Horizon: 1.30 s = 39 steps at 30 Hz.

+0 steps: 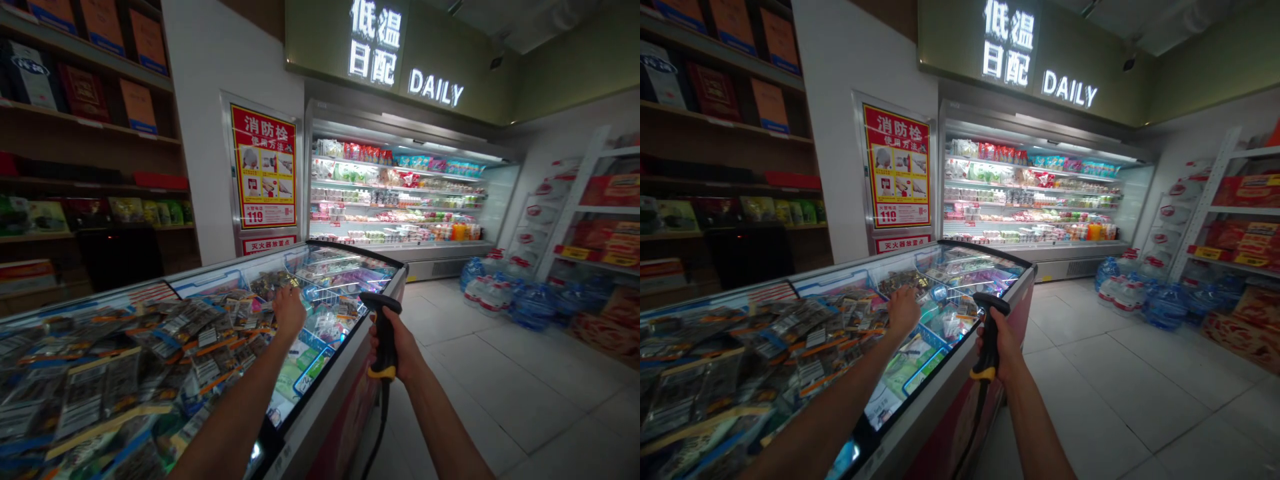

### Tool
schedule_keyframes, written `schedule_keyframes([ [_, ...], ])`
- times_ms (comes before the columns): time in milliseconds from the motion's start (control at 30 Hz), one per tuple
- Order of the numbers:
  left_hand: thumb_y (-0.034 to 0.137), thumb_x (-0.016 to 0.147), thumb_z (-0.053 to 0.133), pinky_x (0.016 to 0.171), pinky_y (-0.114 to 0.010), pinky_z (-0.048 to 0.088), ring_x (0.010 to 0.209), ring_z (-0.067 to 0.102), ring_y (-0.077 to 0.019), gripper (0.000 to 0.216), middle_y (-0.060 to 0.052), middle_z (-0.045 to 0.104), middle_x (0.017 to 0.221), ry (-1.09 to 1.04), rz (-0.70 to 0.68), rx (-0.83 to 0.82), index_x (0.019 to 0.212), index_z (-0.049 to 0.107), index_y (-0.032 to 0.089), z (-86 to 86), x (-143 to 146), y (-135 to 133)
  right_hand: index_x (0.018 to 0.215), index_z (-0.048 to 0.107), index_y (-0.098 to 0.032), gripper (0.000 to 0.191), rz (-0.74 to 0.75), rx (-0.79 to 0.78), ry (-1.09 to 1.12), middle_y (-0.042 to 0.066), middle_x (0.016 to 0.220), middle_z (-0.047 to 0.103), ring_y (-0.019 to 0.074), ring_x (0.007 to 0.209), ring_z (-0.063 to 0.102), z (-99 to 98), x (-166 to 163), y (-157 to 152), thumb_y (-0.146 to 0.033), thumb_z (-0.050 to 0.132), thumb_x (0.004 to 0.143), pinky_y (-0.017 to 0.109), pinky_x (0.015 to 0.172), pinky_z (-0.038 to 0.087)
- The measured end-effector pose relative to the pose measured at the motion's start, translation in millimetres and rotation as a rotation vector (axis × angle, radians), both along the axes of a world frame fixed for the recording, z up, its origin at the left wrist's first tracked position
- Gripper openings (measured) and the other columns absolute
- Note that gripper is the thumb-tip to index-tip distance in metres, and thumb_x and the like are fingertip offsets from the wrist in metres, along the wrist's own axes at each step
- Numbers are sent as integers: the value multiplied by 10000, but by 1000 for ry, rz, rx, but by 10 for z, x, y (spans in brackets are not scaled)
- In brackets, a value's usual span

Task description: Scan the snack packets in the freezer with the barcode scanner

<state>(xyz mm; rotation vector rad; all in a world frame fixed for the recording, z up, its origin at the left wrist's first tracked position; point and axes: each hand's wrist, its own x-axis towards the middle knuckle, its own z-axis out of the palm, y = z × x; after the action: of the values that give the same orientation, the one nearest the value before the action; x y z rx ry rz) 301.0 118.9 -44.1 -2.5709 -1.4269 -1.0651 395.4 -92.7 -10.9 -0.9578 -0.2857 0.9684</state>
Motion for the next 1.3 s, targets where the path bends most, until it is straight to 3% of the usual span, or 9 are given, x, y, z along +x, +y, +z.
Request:
schedule_keyframes([
  [167,183,742,396,861,-365,342,1101,390,-244,409,-110,386,1255,77,-264,-211,1143,469,201,-191,739,-286,767,486,-169,289,-47,-28,5,-42,484,472,74,356,416,-60,171,-65,-444,519,685,198,350,323],
  [333,327,781,373,927,-540,174,1212,235,-281,380,-49,348,1309,257,-518,-224,1151,441,275,-424,1063,-432,777,492,-166,283,-83,-33,-9,-37,484,477,76,358,416,-94,291,-122,-431,524,684,196,347,317],
  [467,406,784,357,942,-548,91,1152,317,-261,309,-25,528,1133,258,-516,-70,936,587,266,-413,962,-420,767,487,-168,268,-75,-29,26,-37,477,476,78,359,419,-105,305,-125,-424,512,693,193,347,313],
  [600,398,724,452,863,-419,307,1008,461,-241,255,-38,603,943,212,-414,-183,711,639,225,-298,807,-359,760,482,-170,272,-62,-37,24,-38,478,475,79,355,420,-95,233,-86,-432,510,692,196,346,319],
  [667,333,624,570,754,-335,387,954,502,-247,219,-81,592,953,140,-306,-288,776,625,185,-265,766,-319,765,482,-171,272,-53,-39,12,-38,479,476,78,355,420,-70,182,-69,-433,506,694,197,347,325],
  [733,263,500,659,704,-317,403,965,501,-279,425,-129,572,1010,45,-207,-399,901,578,147,-257,747,-269,764,480,-173,270,-40,-36,2,-36,476,478,79,355,420,-32,138,-66,-434,500,698,202,350,331],
  [833,146,376,707,689,-322,406,933,526,-304,568,-149,607,953,-56,-230,-595,921,549,119,-271,723,-190,758,479,-176,274,-24,-35,10,-26,465,478,88,346,419,29,97,-82,-443,492,702,214,345,322],
  [1067,104,564,594,622,-190,418,791,592,-134,403,-62,633,927,-284,-352,-676,958,510,122,-292,461,-134,766,481,-167,288,60,18,26,-26,486,484,79,352,423,146,-78,-96,-450,475,714,203,349,318],
  [1300,75,538,619,669,-218,416,792,582,-148,417,-58,631,897,-495,-297,-647,932,496,133,-286,172,-145,775,489,-164,308,182,-5,-32,-41,490,486,73,363,443,224,-409,11,-461,499,692,191,363,329],
])
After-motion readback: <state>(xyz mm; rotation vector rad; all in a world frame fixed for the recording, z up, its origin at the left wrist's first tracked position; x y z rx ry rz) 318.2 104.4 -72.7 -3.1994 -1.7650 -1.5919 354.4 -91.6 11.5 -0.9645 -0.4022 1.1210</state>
